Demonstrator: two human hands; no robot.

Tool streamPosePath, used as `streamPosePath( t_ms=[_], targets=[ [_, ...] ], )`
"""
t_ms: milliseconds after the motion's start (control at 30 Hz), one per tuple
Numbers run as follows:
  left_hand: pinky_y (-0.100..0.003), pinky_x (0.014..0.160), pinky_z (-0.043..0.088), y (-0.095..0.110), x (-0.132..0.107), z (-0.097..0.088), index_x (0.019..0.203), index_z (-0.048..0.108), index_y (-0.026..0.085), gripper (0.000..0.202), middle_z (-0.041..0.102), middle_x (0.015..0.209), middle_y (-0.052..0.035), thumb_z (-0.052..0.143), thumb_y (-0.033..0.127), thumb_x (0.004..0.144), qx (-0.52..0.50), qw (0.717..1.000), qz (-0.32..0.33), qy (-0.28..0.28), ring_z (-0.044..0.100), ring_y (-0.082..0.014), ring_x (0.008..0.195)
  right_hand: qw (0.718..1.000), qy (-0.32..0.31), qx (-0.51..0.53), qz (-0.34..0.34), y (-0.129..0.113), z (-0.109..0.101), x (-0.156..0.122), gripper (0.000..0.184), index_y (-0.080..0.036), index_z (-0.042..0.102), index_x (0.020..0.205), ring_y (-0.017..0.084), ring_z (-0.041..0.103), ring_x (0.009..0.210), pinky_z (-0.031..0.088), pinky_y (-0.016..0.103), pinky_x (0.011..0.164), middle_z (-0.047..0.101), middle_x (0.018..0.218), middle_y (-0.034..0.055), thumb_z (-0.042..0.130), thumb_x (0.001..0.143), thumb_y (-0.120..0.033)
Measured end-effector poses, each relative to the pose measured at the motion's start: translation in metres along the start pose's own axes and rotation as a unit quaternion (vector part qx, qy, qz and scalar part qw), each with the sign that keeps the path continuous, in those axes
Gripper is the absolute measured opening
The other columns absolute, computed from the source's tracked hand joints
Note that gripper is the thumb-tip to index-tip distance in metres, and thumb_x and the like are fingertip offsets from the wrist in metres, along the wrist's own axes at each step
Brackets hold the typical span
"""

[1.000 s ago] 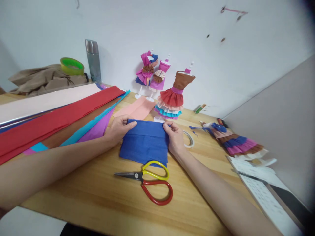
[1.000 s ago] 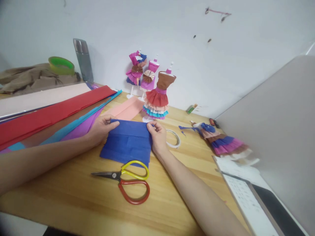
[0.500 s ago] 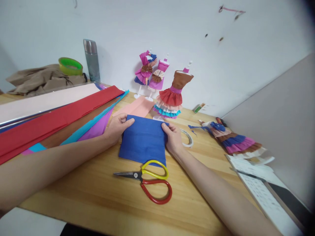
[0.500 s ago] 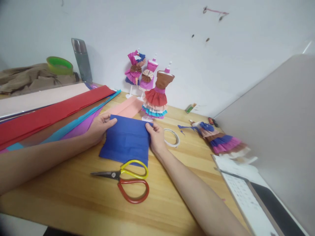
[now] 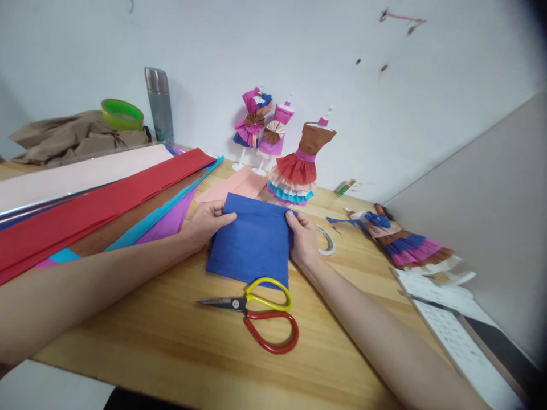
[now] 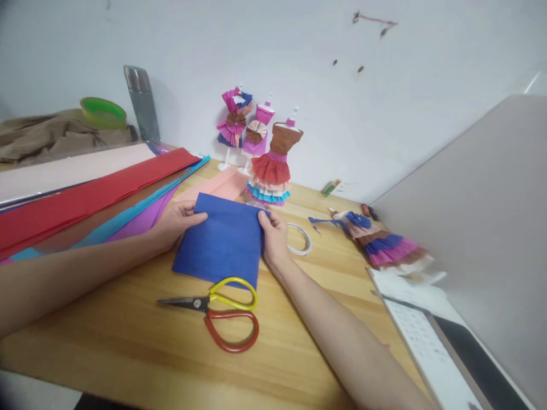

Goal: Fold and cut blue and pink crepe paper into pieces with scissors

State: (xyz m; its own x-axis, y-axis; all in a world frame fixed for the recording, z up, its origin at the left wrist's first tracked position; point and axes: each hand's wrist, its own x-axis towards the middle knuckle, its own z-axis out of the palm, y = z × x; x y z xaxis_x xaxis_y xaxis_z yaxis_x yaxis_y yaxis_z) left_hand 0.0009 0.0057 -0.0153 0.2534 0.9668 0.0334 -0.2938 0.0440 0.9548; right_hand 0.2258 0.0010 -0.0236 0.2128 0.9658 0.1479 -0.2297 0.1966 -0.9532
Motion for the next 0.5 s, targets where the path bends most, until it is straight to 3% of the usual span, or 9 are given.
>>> streamPosePath(
  t_ms=[133, 300, 500],
  targets=[
    [-0.029, 0.065, 0.053, 0.0018, 0.0001, 0.0025, 0.083, 0.073, 0.014, 0.041, 0.076, 0.072, -0.0016, 0.09, 0.039, 0.055, -0.007, 1.0, 0.014, 0.024, 0.067, -0.0168, 0.064, 0.999, -0.021, 0.029, 0.028, -0.0013, 0.001, -0.001, 0.032, -0.019, 0.071, 0.072, 0.012, 0.057, 0.055, 0.044, 0.024, 0.057, 0.069, 0.063, -0.0033, 0.086, 0.055, -0.041],
    [-0.027, 0.064, 0.05, 0.0039, -0.0005, 0.004, 0.079, 0.073, 0.014, 0.039, 0.074, 0.07, -0.0009, 0.09, 0.041, 0.055, -0.001, 0.999, 0.029, 0.038, 0.066, -0.0158, 0.062, 1.0, -0.012, 0.009, 0.015, 0.0005, 0.0, -0.0001, 0.028, -0.019, 0.069, 0.07, 0.012, 0.055, 0.053, 0.044, 0.025, 0.057, 0.068, 0.06, -0.0037, 0.085, 0.054, -0.034],
    [-0.031, 0.069, 0.052, 0.0064, -0.0021, 0.0027, 0.079, 0.074, 0.013, 0.04, 0.076, 0.075, -0.0045, 0.089, 0.042, 0.056, 0.026, 0.999, -0.017, -0.014, 0.068, -0.0189, 0.068, 0.998, 0.017, -0.045, -0.033, 0.0038, -0.004, 0.0039, 0.027, -0.019, 0.065, 0.076, 0.011, 0.05, 0.055, 0.04, 0.024, 0.058, 0.062, 0.061, -0.0055, 0.079, 0.061, -0.035]
  ],
)
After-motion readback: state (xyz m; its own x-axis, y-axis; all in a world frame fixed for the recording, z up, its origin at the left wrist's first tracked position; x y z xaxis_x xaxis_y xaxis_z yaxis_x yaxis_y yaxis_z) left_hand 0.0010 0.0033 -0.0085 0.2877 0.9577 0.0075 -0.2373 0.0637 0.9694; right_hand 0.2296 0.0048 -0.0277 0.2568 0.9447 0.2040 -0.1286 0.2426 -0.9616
